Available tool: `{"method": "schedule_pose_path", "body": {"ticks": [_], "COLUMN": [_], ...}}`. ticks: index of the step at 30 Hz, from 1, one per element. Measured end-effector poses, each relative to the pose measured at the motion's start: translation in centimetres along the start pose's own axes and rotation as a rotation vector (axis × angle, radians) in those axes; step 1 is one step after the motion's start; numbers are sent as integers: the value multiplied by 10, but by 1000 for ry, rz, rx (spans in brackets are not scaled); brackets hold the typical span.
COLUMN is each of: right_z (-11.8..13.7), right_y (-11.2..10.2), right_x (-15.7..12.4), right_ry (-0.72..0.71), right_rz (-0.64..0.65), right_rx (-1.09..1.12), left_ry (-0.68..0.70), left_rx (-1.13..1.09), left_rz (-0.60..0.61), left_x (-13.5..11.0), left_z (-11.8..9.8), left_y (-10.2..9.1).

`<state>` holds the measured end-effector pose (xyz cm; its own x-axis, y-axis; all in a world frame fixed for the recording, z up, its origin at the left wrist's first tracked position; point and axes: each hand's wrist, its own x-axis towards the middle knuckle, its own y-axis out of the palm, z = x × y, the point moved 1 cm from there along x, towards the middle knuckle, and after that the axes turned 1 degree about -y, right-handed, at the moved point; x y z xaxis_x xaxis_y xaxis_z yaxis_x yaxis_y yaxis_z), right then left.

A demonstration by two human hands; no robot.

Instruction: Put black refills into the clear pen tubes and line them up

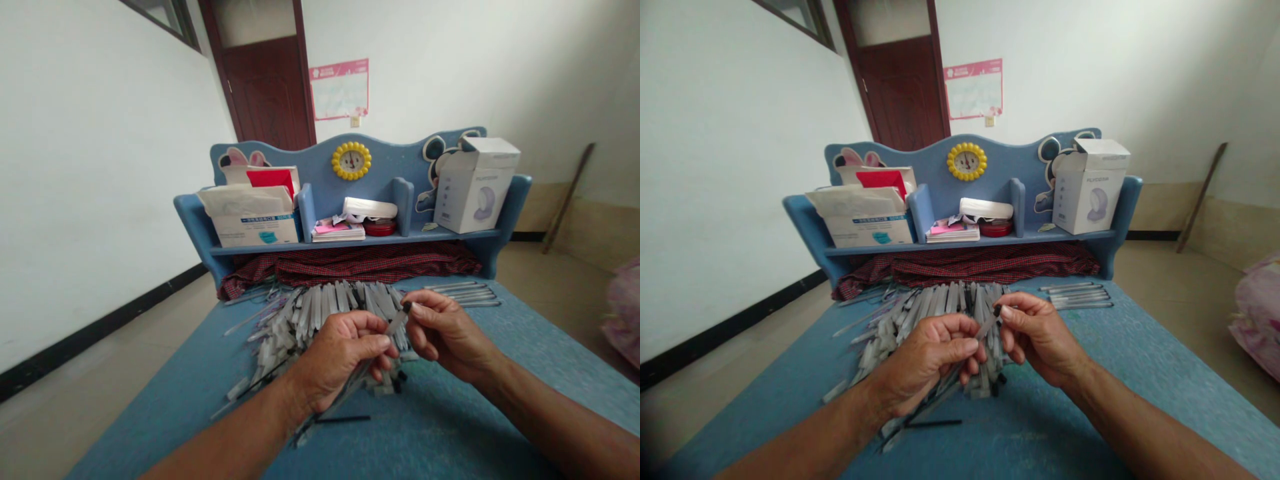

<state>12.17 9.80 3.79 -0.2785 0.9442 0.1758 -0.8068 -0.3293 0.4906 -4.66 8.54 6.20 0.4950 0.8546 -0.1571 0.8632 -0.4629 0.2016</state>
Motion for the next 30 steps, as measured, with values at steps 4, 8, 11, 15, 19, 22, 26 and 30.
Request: {"method": "schedule_pose_path", "body": {"ticks": [4,8,11,15,19,22,26,30], "right_z": [-1,-1,5,20,31,34,32,31], "right_y": [2,-2,-7,-12,-14,-15,-17,-17], "right_x": [0,0,-2,-7,-10,-9,-6,-5], "right_ry": [8,-11,-86,-215,-275,-283,-248,-241], "right_rz": [9,2,17,70,132,174,219,257], "right_rx": [-10,-77,-280,-712,-1007,-1094,-1114,-1098], "left_ry": [-10,-22,-27,3,27,54,115,165], "left_rx": [-63,-77,-60,49,189,299,508,725], "left_rz": [15,34,30,-25,-55,-73,-80,-62], "left_x": [-1,-1,0,0,0,1,2,0], "left_z": [0,2,4,4,3,2,-4,-12], "left_y": [2,1,0,-2,-2,-4,-5,-8]}}
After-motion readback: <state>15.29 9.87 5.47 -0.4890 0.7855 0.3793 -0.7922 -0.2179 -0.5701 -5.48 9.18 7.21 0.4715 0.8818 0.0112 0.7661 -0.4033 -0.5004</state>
